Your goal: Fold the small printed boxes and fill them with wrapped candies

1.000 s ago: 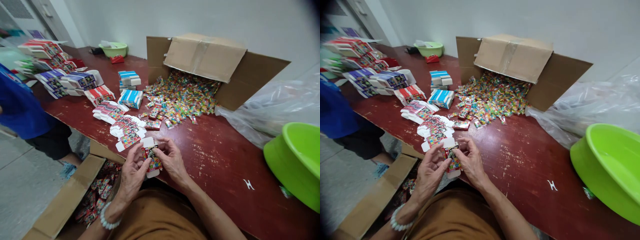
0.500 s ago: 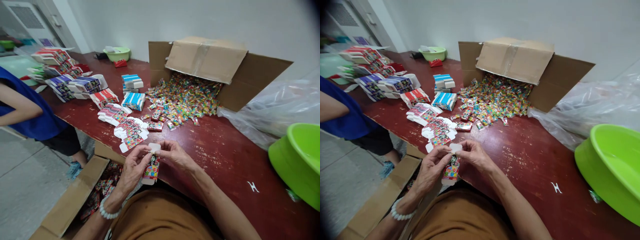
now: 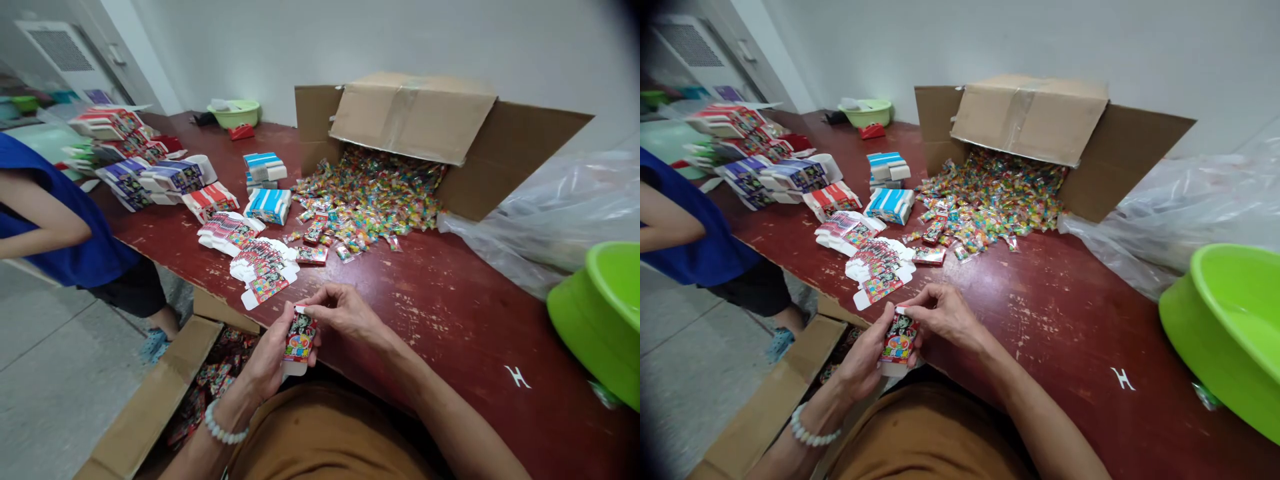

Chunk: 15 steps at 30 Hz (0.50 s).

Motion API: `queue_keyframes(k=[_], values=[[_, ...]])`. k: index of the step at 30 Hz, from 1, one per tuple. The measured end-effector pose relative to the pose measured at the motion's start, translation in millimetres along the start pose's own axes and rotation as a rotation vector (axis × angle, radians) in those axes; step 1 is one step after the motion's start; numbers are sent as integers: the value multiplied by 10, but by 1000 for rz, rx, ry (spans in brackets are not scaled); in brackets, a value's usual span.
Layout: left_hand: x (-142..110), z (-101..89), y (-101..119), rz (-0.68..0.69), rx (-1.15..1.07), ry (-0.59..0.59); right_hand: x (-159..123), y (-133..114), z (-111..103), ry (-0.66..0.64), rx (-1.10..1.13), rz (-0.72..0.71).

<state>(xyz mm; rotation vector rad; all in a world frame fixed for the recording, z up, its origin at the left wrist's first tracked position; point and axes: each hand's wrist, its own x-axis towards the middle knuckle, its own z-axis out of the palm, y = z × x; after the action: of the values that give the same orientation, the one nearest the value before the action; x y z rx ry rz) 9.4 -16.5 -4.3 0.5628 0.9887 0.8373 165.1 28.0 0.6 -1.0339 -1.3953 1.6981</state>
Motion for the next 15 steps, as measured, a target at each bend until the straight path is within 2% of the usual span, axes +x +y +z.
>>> queue_keyframes(k=[3, 6, 10, 13, 15], values=[[16, -13, -9, 57, 82, 4, 55, 3, -6, 21, 99, 66], [48, -50, -17, 104, 146, 1, 77, 18, -5, 26, 135, 67], [64, -97, -50, 107, 114, 15, 50, -21, 18, 76, -90, -38], [40, -95, -71, 45, -2, 42, 1, -23, 81, -32, -182, -112], [31, -73, -89, 38, -112, 40, -34, 71, 129, -60, -261, -237]])
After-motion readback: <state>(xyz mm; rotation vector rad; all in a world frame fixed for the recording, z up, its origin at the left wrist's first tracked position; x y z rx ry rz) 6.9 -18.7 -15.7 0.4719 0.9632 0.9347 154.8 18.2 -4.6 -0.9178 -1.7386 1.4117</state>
